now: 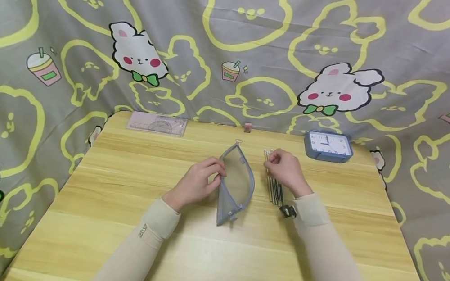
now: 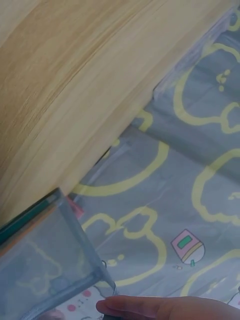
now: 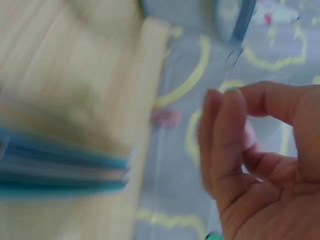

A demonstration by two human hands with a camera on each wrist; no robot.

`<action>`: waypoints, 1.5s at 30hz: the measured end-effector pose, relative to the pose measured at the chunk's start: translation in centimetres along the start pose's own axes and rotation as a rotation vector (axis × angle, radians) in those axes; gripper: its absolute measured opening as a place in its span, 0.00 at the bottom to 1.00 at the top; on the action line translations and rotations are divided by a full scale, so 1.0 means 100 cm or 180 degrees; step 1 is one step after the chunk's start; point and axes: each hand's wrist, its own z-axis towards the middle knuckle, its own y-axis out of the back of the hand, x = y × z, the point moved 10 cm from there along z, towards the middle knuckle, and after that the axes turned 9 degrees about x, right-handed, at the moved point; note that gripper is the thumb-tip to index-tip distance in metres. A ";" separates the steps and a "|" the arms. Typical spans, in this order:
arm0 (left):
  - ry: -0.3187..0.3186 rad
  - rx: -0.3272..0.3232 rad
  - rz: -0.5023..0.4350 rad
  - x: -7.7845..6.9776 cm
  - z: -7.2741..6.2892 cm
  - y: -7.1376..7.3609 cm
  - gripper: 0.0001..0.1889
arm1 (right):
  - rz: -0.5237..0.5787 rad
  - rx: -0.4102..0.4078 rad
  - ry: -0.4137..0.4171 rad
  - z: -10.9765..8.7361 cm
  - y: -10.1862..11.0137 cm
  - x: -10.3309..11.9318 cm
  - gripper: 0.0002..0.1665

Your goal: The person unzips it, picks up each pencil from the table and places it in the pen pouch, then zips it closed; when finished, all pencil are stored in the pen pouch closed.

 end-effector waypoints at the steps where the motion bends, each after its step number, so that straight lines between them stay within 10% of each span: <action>1: 0.0003 -0.0001 -0.0005 0.000 0.000 0.000 0.06 | -0.0038 -0.0078 -0.0012 0.001 0.005 -0.008 0.07; 18: -0.0006 -0.0006 -0.0028 -0.002 0.004 0.001 0.06 | -0.0878 -0.0225 -0.0085 0.005 0.010 -0.064 0.07; 45: 0.0002 0.0024 0.0038 -0.003 0.004 0.000 0.06 | -0.0898 -0.0282 -0.0182 -0.007 0.015 -0.034 0.08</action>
